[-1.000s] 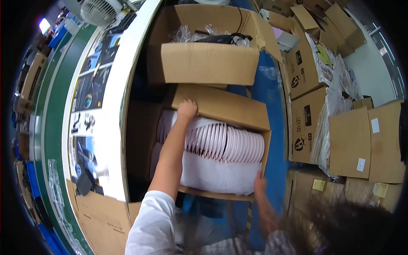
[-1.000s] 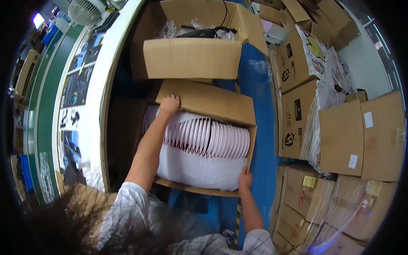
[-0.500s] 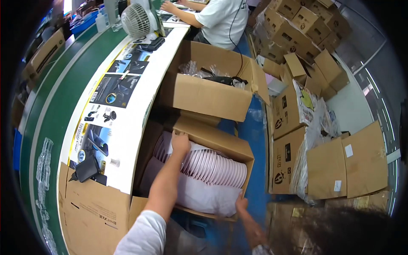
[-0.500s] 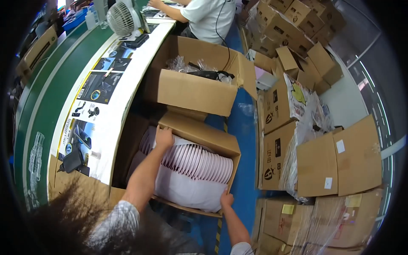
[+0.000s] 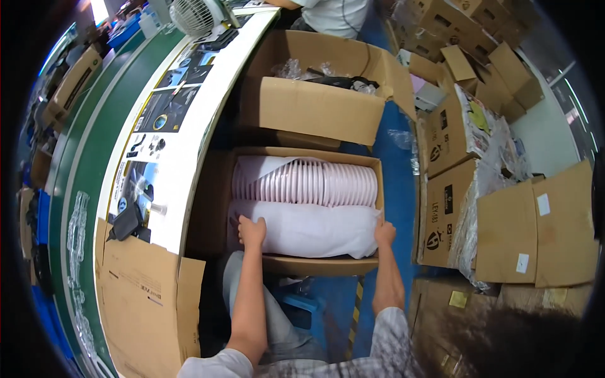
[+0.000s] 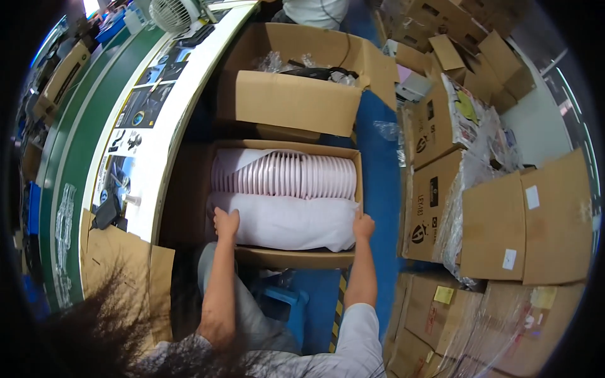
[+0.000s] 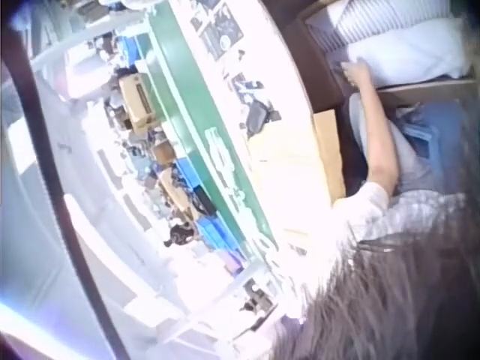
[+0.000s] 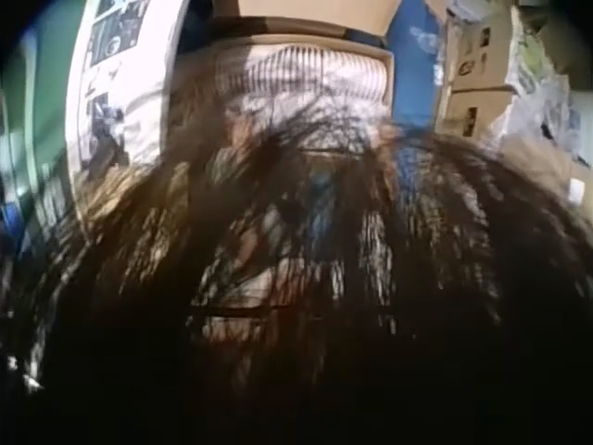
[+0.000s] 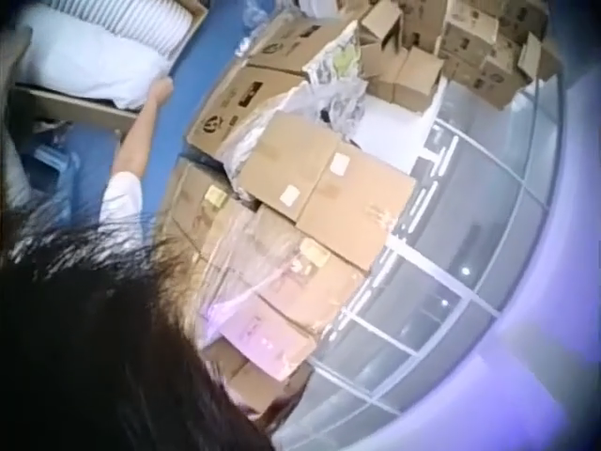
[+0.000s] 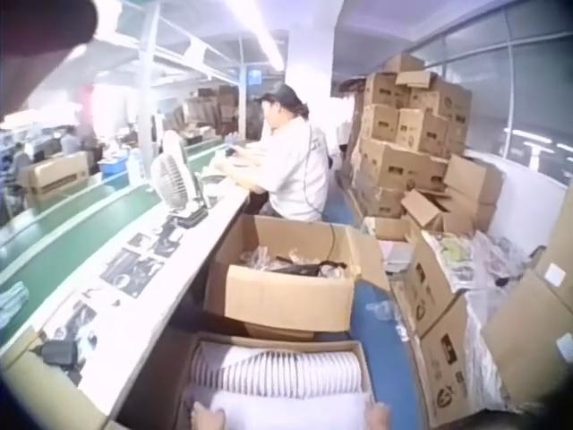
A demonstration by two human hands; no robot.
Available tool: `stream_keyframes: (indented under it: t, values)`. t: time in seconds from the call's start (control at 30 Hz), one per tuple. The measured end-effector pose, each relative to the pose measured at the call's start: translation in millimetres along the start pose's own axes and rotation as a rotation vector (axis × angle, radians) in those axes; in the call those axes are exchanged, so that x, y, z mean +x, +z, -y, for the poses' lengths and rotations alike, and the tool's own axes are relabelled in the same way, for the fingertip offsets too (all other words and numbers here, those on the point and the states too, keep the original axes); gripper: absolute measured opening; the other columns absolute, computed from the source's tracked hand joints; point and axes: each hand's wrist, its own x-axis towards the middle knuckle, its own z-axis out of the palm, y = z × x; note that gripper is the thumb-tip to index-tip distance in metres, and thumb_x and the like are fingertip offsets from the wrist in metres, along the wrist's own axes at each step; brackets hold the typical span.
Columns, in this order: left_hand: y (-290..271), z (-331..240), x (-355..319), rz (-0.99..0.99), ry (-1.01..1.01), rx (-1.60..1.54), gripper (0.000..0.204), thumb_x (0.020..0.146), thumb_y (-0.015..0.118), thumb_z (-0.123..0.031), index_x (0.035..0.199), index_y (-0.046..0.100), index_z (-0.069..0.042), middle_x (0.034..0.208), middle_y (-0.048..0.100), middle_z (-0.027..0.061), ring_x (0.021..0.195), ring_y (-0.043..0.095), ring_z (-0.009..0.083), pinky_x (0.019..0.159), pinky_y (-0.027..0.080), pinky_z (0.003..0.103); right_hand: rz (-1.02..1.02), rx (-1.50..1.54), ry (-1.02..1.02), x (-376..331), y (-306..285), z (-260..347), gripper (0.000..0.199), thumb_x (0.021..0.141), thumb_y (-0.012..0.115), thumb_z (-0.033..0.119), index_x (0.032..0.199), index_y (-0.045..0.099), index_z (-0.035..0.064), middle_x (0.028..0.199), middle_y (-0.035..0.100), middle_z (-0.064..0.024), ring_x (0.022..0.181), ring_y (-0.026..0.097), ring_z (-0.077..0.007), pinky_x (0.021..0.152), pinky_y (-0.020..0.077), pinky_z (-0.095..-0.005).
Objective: The worker is packing circular LED light fixture components into cardboard shipping boxes.
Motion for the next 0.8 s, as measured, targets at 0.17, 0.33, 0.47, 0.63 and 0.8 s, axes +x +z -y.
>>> stream_keyframes:
  t: [0.17,0.33,0.47,0.63,0.8]
  values:
    - [1.3,90.8,71.5,0.269,-0.231,-0.352,0.054,0.074,0.060,-0.032,0.112,0.061,0.006,0.104,0.061,0.0332,0.114,0.054,0.0395,0.106,0.032,0.036,0.030,-0.003,-0.089,-1.6,16.4,14.1,0.054,0.091,0.048,0.050,0.084,0.069,0.0008,0.085,0.066,-0.0246,0.081,0.063,-0.0448,0.074,0.0492,-0.0522]
    - [-11.3,77.0,36.8,0.093,-0.249,-0.015,0.097,0.071,0.069,-0.028,0.148,0.014,-0.006,0.151,0.018,0.0236,0.137,0.025,0.0398,0.112,0.026,0.046,-0.024,0.025,0.005,9.8,3.2,-15.1,0.057,0.089,0.048,0.054,0.086,0.068,0.0001,0.089,0.066,-0.0240,0.086,0.062,-0.0437,0.077,0.0485,-0.0505]
    - [1.6,124.1,23.8,-0.008,-0.098,-0.076,0.080,0.079,0.065,-0.028,0.145,0.025,-0.003,0.145,0.030,0.0267,0.133,0.032,0.0406,0.109,0.029,0.047,0.053,0.023,0.092,4.7,-7.4,-5.3,0.056,0.089,0.049,0.054,0.092,0.069,0.0013,0.096,0.065,-0.0263,0.093,0.060,-0.0444,0.082,0.0471,-0.0489]
    - [39.3,216.9,53.9,-0.177,0.086,-0.006,0.052,0.087,0.055,-0.030,0.129,0.050,0.000,0.128,0.051,0.0275,0.119,0.049,0.0410,0.106,0.033,0.044,0.196,0.460,0.152,-10.0,39.6,-19.5,0.051,0.091,0.053,0.046,0.100,0.068,-0.0015,0.101,0.068,-0.0172,0.093,0.063,-0.0288,0.084,0.0475,-0.0395]
    - [34.7,175.2,101.9,-0.065,0.026,-0.091,0.053,0.086,0.057,-0.031,0.129,0.051,-0.002,0.128,0.051,0.0261,0.121,0.048,0.0408,0.106,0.033,0.044,0.497,0.986,-0.017,-39.5,66.8,-96.7,0.052,0.096,0.051,0.030,0.135,0.040,-0.0034,0.133,0.048,-0.0171,0.119,0.049,-0.0263,0.099,0.0400,-0.0382]
